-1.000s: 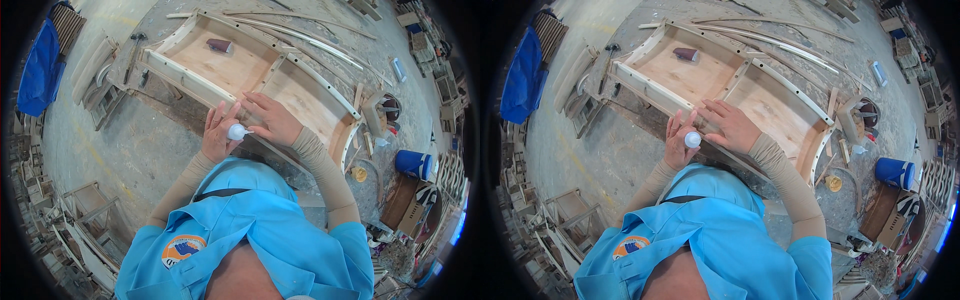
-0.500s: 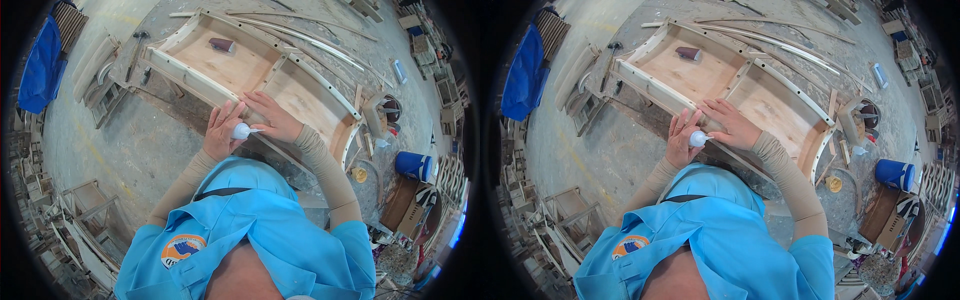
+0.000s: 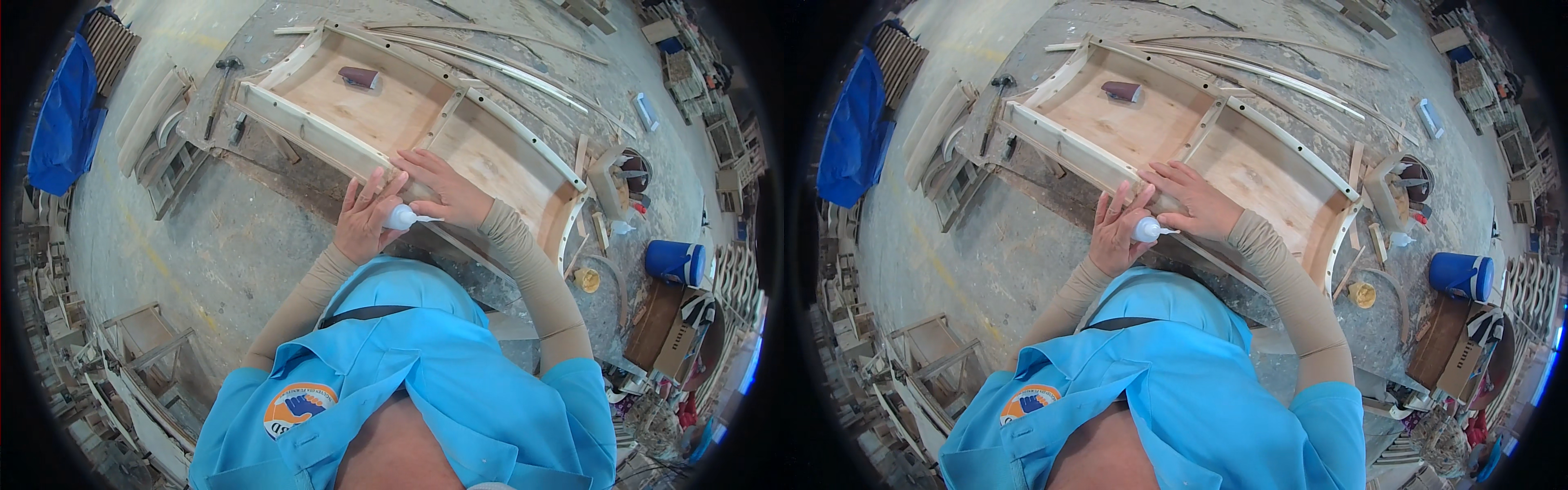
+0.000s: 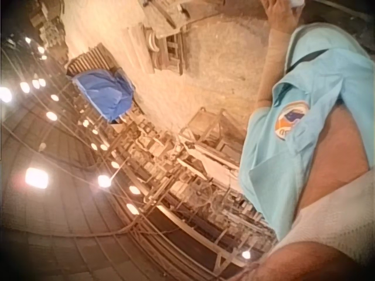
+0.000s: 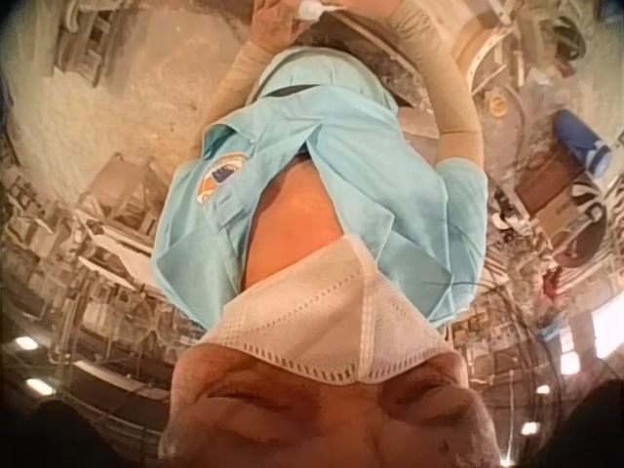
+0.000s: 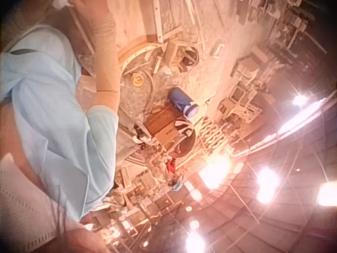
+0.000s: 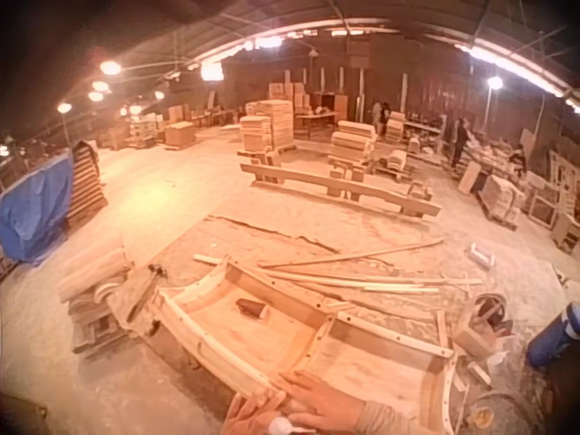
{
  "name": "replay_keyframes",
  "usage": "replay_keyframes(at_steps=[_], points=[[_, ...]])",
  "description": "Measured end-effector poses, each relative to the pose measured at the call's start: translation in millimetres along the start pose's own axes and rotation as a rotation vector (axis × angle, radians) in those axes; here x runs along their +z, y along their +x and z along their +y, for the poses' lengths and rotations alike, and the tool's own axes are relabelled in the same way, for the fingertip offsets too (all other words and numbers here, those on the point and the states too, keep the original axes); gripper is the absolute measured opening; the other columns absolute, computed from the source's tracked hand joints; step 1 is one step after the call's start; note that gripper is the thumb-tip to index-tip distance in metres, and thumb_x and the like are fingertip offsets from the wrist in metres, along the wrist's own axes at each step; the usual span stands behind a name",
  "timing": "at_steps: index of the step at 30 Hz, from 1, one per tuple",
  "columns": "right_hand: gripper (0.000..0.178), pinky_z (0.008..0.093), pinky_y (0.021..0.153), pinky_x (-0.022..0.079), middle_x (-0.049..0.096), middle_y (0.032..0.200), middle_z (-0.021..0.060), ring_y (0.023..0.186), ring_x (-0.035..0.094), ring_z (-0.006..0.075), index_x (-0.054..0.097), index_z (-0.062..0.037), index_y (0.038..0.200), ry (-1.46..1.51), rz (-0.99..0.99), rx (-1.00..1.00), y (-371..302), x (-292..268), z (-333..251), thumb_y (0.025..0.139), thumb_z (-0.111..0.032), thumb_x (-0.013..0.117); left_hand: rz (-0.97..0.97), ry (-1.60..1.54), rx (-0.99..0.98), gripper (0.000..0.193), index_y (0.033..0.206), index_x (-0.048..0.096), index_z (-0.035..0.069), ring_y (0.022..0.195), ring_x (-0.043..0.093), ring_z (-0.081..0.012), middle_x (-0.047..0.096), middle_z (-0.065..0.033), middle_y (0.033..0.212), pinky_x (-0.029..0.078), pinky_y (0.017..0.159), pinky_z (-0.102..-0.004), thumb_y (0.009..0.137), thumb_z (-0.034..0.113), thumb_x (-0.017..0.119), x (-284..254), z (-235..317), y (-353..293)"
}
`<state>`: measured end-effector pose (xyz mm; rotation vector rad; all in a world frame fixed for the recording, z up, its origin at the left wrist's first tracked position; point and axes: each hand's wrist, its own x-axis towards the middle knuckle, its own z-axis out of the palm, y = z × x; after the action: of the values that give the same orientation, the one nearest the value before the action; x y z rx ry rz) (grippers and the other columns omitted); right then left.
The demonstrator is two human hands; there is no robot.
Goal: The person applies glue from a white bottle to the joints of a wooden frame structure. They then insert small wooden dowels into the glued holes and use a blue scraper to remove excess glue from the surface. The person repeats this process for multiple joints on the frame.
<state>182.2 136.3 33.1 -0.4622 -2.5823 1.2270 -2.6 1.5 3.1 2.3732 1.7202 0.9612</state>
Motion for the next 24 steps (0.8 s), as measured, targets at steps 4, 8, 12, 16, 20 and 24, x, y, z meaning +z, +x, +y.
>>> replay_keyframes(at_steps=[4, 8, 12, 16, 20, 24], points=[[0.075, 0.0474, 0.116, 0.019, 0.029, 0.151, 0.0172, 0.139, 0.024, 0.0401, 0.030, -0.0139, 0.148, -0.016, 0.006, -0.008, 0.8, 0.1, 3.1, 0.084, -0.033, 0.063, -0.008, -0.045, -0.002, 0.045, 0.114, 0.047, 0.014, 0.143, 0.024, -0.0280, 0.043, -0.0032, 0.147, 0.012, 0.115, -0.0466, 0.079, 0.027, 0.071, -1.2, -2.5, 1.1], [0.074, 0.0481, 0.115, 0.020, 0.031, 0.150, 0.0182, 0.138, 0.027, 0.0394, 0.031, -0.0153, 0.148, -0.027, 0.034, 0.002, 0.6, -2.6, -5.2, 0.083, -0.033, 0.063, 0.028, -0.215, -0.016, 0.045, 0.116, 0.048, 0.011, 0.143, 0.024, -0.0296, 0.044, -0.0057, 0.146, 0.013, 0.115, -0.0472, 0.080, 0.026, 0.071, -14.9, -4.3, 5.4], [0.074, 0.0525, 0.112, 0.022, 0.031, 0.150, 0.0141, 0.137, 0.028, 0.0380, 0.032, -0.0176, 0.147, -0.304, 0.170, 0.068, -5.4, -5.3, -25.7, 0.082, -0.034, 0.064, 0.146, -0.425, -0.104, 0.044, 0.121, 0.049, 0.007, 0.134, 0.038, -0.0308, 0.053, -0.0118, 0.136, 0.025, 0.110, -0.0434, 0.083, 0.020, 0.068, -41.0, -14.1, 10.9], [0.073, 0.0567, 0.112, 0.016, 0.027, 0.154, 0.0070, 0.141, 0.023, 0.0342, 0.032, -0.0190, 0.147, -0.581, 0.332, 0.289, -19.7, 17.2, -58.3, 0.083, -0.037, 0.062, 0.138, -0.777, -0.358, 0.041, 0.125, 0.048, 0.002, 0.108, 0.057, -0.0219, 0.064, -0.0122, 0.114, 0.042, 0.095, -0.0320, 0.088, 0.015, 0.063, -63.6, -32.0, 7.3], [0.070, 0.0577, 0.113, 0.002, 0.022, 0.156, 0.0035, 0.145, 0.015, 0.0314, 0.032, -0.0206, 0.148, -0.645, 0.501, 0.481, -20.7, 62.0, -74.6, 0.085, -0.037, 0.059, 0.103, -1.035, -0.489, 0.044, 0.125, 0.046, -0.001, 0.091, 0.057, -0.0150, 0.061, -0.0069, 0.097, 0.043, 0.087, -0.0291, 0.093, 0.026, 0.059, -83.5, -49.4, 7.9], [0.068, 0.0584, 0.112, -0.004, 0.021, 0.157, 0.0025, 0.145, 0.012, 0.0329, 0.031, -0.0250, 0.148, -0.695, 0.599, 0.548, -9.9, 95.2, -74.0, 0.087, -0.037, 0.058, 0.113, -1.120, -0.481, 0.045, 0.124, 0.044, 0.002, 0.081, 0.053, -0.0136, 0.055, -0.0041, 0.087, 0.045, 0.081, -0.0311, 0.096, 0.036, 0.054, -91.4, -64.1, 13.1]])
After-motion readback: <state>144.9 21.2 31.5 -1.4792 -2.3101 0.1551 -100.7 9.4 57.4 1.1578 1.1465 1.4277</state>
